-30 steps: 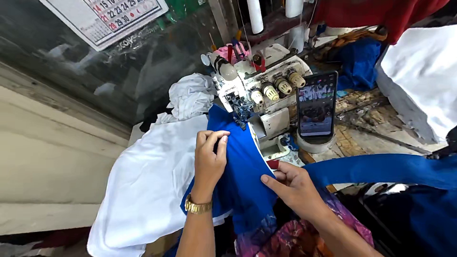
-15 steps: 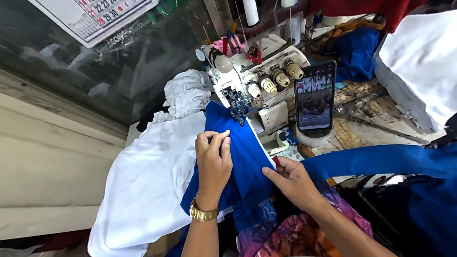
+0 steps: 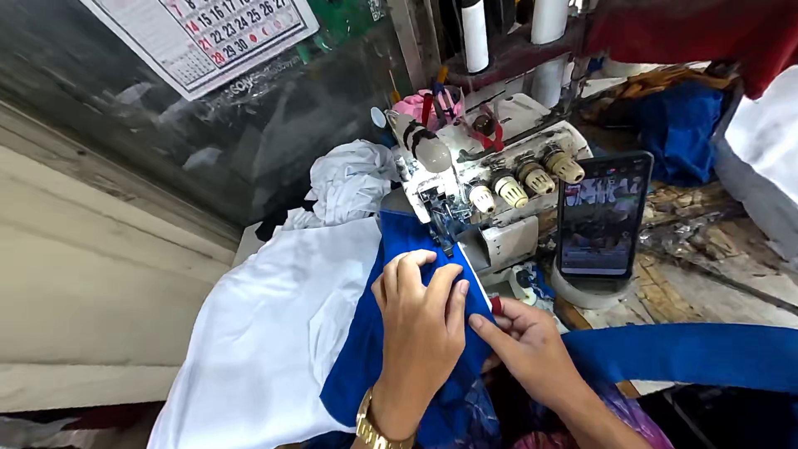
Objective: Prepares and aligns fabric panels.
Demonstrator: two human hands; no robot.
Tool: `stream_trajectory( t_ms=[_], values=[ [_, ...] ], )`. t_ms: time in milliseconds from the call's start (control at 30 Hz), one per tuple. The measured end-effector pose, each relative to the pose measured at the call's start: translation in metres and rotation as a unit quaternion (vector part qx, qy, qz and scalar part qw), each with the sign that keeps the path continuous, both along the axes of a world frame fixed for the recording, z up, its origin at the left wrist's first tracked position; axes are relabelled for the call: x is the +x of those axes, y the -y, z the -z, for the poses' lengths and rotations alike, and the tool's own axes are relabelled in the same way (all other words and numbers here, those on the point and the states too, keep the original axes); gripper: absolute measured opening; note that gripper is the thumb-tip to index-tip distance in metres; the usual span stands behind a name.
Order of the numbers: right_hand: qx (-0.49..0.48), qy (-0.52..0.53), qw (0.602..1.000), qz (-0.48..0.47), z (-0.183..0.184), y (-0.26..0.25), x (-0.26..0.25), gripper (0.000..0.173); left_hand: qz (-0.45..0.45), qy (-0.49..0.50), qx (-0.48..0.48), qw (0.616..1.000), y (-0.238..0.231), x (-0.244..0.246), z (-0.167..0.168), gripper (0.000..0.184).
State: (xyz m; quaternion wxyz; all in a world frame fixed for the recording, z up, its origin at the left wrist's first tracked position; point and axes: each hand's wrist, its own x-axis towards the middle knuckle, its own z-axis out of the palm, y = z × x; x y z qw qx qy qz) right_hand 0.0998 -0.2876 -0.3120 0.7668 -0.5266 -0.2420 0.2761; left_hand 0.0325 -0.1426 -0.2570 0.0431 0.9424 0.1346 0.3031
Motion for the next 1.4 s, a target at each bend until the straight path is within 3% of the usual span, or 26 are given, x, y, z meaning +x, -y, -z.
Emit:
stream_trajectory(
  t_ms=[100,233,367,467,567,733,833,967,1133,1233,1300,1400],
  values=[
    [-0.005,0.031,0.999,0.031,-0.006,-0.015,0.013,0.015,-0.004,0.008,0.005,1.000,0.006,0.000,0.004,0.030],
    [-0.066,0.245,0.961,0.111,0.016,-0.031,0.015,0.018,-0.012,0.028,0.014,0.999,0.002,0.007,0.009,0.028],
    [-0.132,0.366,0.921,0.011,0.007,-0.025,-0.011,0.029,-0.005,0.026,-0.014,1.000,-0.012,0.008,-0.006,0.025],
    [-0.169,0.356,0.917,-0.062,-0.002,-0.027,-0.010,0.038,-0.045,0.043,-0.071,0.996,-0.031,0.007,-0.004,0.030],
    [-0.170,0.299,0.937,-0.057,-0.006,-0.027,-0.001,0.038,-0.104,0.002,-0.125,0.987,-0.044,0.002,0.004,0.039],
    [-0.108,0.221,0.969,-0.024,-0.017,-0.021,-0.003,0.031,-0.105,0.010,-0.088,0.991,-0.035,-0.032,0.002,0.028],
    [-0.090,0.152,0.983,-0.048,-0.024,-0.011,0.010,0.029,-0.018,-0.010,-0.110,0.994,0.008,-0.035,0.010,0.026],
    [-0.077,0.051,0.988,0.127,-0.021,-0.018,0.031,0.023,0.130,-0.090,-0.164,0.974,0.019,-0.041,0.007,0.035],
    [-0.055,0.138,0.986,0.072,-0.005,0.004,0.001,0.045,0.118,-0.001,-0.157,0.981,-0.034,-0.082,-0.008,0.026],
    [0.007,0.214,0.976,-0.042,-0.016,0.019,-0.014,0.034,0.159,-0.118,-0.079,0.977,-0.024,-0.072,-0.007,0.029],
    [0.026,0.242,0.965,-0.101,-0.031,0.038,-0.014,0.024,0.181,-0.182,-0.061,0.965,-0.038,-0.066,-0.011,0.019],
    [0.003,0.261,0.962,-0.079,-0.039,0.068,-0.004,0.020,0.148,-0.203,-0.046,0.967,-0.080,-0.075,-0.029,0.010]
  ],
)
